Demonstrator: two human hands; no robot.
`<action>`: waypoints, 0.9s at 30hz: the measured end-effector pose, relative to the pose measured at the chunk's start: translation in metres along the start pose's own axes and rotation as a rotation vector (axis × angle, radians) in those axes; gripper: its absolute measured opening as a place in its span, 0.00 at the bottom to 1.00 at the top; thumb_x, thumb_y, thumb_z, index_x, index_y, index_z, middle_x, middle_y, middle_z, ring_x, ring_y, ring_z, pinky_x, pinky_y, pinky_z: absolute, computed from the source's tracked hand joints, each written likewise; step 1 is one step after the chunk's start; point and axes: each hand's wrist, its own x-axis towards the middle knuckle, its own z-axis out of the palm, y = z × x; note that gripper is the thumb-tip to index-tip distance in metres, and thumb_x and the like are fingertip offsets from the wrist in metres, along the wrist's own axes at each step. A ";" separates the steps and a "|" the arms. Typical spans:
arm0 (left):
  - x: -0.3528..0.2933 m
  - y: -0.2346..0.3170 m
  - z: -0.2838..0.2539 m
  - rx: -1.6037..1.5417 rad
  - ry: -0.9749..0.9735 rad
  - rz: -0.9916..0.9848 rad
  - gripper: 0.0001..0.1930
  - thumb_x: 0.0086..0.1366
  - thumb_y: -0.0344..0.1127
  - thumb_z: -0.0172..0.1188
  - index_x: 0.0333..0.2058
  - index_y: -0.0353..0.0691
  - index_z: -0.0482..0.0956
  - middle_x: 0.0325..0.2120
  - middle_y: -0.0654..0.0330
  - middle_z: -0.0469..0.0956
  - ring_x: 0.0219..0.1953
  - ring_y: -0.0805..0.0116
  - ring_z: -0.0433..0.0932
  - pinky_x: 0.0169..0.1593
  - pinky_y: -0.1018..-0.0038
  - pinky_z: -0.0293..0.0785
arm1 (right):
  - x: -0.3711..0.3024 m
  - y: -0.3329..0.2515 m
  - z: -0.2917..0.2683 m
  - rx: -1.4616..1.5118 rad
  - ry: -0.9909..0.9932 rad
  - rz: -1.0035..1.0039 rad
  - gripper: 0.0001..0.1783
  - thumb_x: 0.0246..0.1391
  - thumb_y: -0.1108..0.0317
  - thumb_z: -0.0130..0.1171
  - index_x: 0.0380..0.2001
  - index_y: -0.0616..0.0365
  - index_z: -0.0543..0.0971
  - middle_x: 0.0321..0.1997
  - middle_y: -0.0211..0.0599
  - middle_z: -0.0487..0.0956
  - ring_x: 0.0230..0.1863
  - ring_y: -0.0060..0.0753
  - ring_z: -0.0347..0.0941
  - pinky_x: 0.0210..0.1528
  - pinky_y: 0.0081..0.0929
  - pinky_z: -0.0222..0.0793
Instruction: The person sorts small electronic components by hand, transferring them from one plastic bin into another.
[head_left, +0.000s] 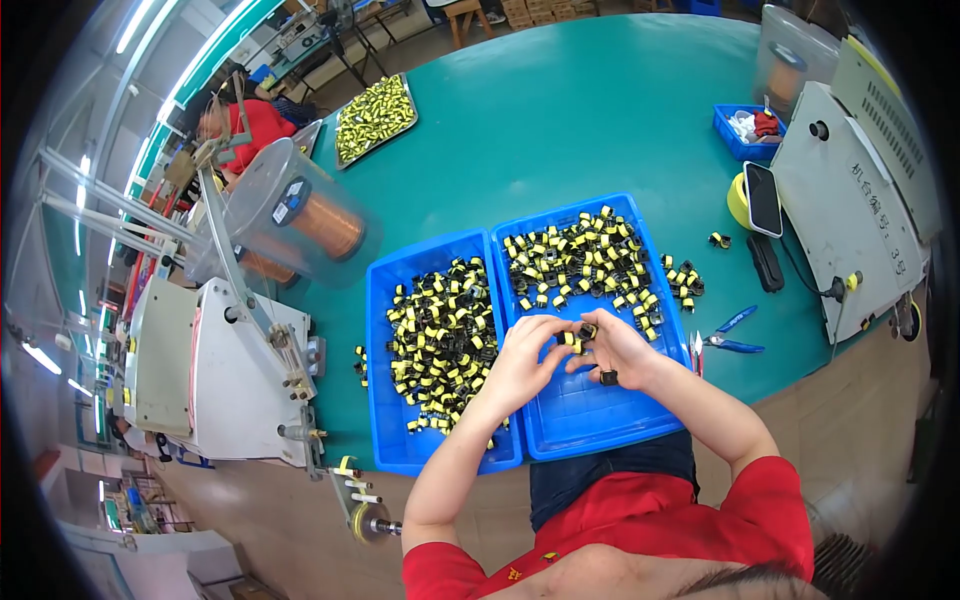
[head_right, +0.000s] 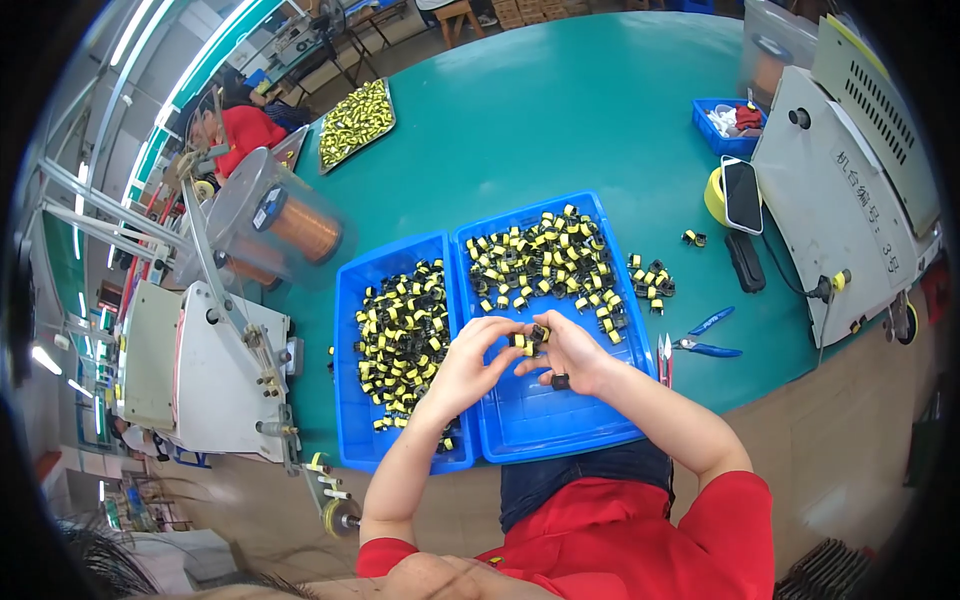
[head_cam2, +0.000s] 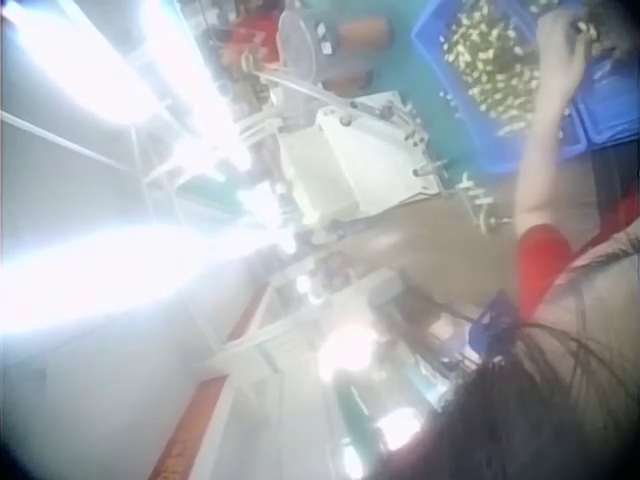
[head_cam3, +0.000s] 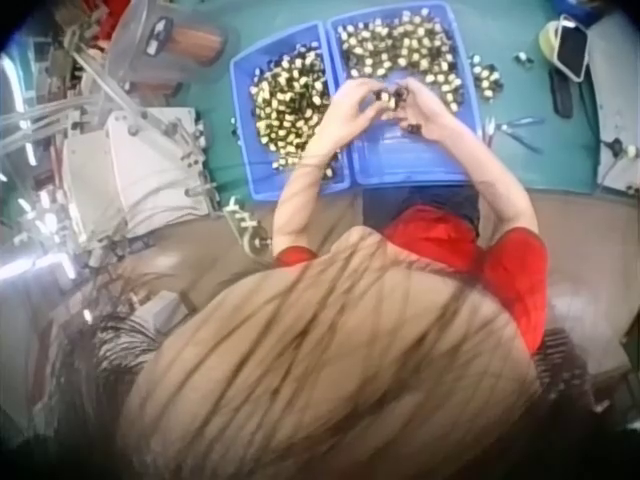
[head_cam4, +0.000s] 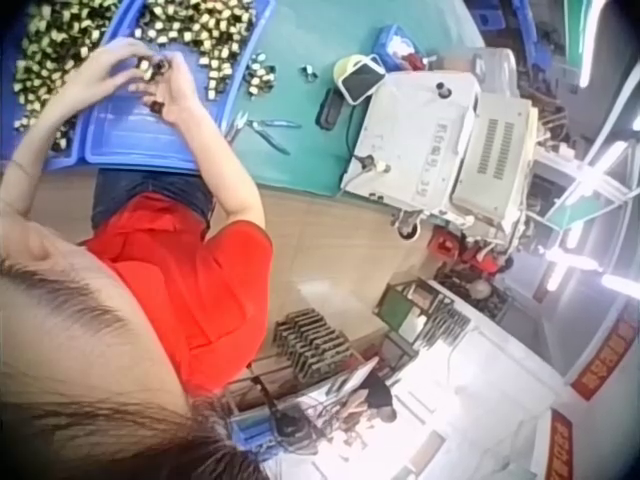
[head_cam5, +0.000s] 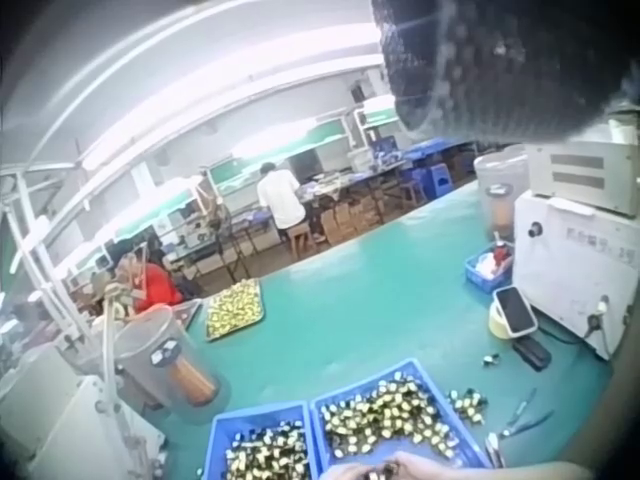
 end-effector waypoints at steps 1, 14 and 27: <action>0.000 -0.003 0.003 0.054 0.029 0.051 0.17 0.52 0.32 0.63 0.41 0.38 0.75 0.37 0.58 0.75 0.43 0.59 0.72 0.47 0.67 0.66 | 0.001 0.001 0.000 0.000 0.000 -0.001 0.19 0.57 0.51 0.34 0.38 0.50 0.69 0.37 0.32 0.73 0.36 0.29 0.75 0.21 0.21 0.61; 0.002 -0.005 0.003 -0.668 0.266 -0.286 0.16 0.53 0.19 0.60 0.42 0.32 0.70 0.36 0.61 0.69 0.36 0.78 0.70 0.42 0.80 0.69 | -0.008 -0.002 0.011 -0.113 0.048 -0.087 0.20 0.58 0.53 0.34 0.45 0.52 0.68 0.32 0.30 0.73 0.27 0.22 0.67 0.19 0.18 0.55; 0.003 -0.005 0.000 -0.776 0.212 -0.309 0.18 0.58 0.25 0.58 0.47 0.32 0.69 0.40 0.58 0.71 0.40 0.71 0.74 0.45 0.77 0.71 | -0.011 -0.001 0.014 -0.191 0.017 -0.179 0.21 0.58 0.53 0.46 0.48 0.54 0.67 0.34 0.29 0.72 0.26 0.20 0.67 0.17 0.15 0.56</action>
